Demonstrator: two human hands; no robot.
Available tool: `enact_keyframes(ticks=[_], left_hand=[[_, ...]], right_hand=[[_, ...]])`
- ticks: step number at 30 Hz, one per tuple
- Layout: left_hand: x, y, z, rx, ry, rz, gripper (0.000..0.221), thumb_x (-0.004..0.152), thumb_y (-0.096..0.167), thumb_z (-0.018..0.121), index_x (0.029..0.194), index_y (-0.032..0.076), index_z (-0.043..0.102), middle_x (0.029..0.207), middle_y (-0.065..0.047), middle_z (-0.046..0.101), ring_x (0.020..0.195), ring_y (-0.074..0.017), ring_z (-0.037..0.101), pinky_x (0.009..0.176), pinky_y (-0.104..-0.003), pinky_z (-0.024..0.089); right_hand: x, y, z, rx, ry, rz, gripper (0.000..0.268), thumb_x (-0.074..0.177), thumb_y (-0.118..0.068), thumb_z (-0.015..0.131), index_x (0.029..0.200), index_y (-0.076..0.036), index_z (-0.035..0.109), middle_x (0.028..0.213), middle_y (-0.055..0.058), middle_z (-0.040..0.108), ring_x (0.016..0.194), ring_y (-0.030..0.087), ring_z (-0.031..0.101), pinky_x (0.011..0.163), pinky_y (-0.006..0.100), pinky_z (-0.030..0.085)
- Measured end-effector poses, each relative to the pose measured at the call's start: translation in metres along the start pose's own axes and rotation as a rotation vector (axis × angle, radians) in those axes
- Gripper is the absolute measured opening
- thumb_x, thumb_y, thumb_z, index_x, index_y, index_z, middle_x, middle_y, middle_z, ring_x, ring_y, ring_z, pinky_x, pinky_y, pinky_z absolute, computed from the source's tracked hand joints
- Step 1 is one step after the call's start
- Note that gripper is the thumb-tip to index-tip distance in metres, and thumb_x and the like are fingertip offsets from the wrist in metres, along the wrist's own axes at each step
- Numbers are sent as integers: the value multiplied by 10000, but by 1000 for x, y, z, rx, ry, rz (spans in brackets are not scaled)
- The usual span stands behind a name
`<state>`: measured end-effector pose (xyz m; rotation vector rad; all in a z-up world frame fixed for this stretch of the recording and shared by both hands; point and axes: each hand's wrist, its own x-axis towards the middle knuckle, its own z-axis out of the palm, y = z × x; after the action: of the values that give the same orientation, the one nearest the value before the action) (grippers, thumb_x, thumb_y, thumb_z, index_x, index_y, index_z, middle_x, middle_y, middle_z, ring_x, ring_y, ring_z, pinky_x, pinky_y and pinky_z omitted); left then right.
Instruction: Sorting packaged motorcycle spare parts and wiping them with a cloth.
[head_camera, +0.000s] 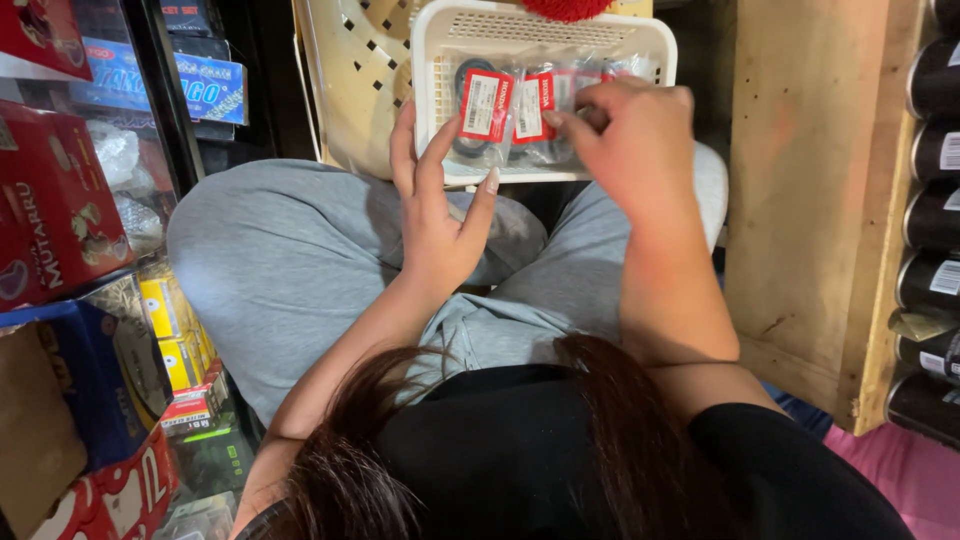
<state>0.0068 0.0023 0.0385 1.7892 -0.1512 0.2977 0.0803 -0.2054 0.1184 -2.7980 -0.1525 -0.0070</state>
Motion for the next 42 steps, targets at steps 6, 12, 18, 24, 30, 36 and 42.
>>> enact_keyframes(ticks=[6,12,18,24,30,36,42], left_hand=[[0,-2,1,9,-1,2,608,1026,116,755,1544,78,438,1695,-231,177,1563,-417,272,1330,-494,303],[0,0,0,37,6,-10,595,1016,124,763,1525,75,459,1689,-230,189,1602,-422,284,1323,-492,307],[-2,-5,1,13,-9,3,596,1037,117,758,1550,87,455,1707,-207,183,1570,-395,280,1298,-456,309],[-2,-5,1,21,-21,10,599,1037,98,749,1555,70,449,1662,-215,163,1581,-403,256,1300,-467,288],[-3,-7,0,-3,-22,26,597,1049,105,749,1559,71,440,1662,-204,169,1580,-389,273,1300,-457,299],[-1,-5,0,-17,-34,3,574,1065,102,743,1555,68,446,1666,-201,147,1584,-390,269,1302,-453,304],[-1,-5,1,-12,-46,-9,580,1058,96,739,1557,65,446,1661,-203,153,1584,-394,253,1304,-456,295]], right_hand=[[-3,-17,23,-38,115,-249,150,932,-284,822,937,-134,814,844,41,710,992,285,669,872,449,378],[3,-10,5,83,76,-333,125,977,-247,804,1013,-130,828,886,38,703,934,268,662,904,469,401],[-1,33,-9,-70,205,-118,160,998,-261,849,1024,-110,804,900,67,697,869,279,672,817,431,463],[-3,3,18,-50,182,-246,221,892,-248,866,1035,-93,802,842,86,682,895,323,645,836,434,463],[-6,38,-21,110,177,-177,211,951,-243,824,1051,-63,778,973,114,716,889,294,707,806,406,550],[-9,46,-20,-189,14,-74,303,891,-337,907,897,-65,773,830,132,695,728,309,673,628,423,510],[-5,34,-5,-45,180,-179,117,899,-155,800,1003,-104,791,861,69,715,789,256,705,782,448,501]])
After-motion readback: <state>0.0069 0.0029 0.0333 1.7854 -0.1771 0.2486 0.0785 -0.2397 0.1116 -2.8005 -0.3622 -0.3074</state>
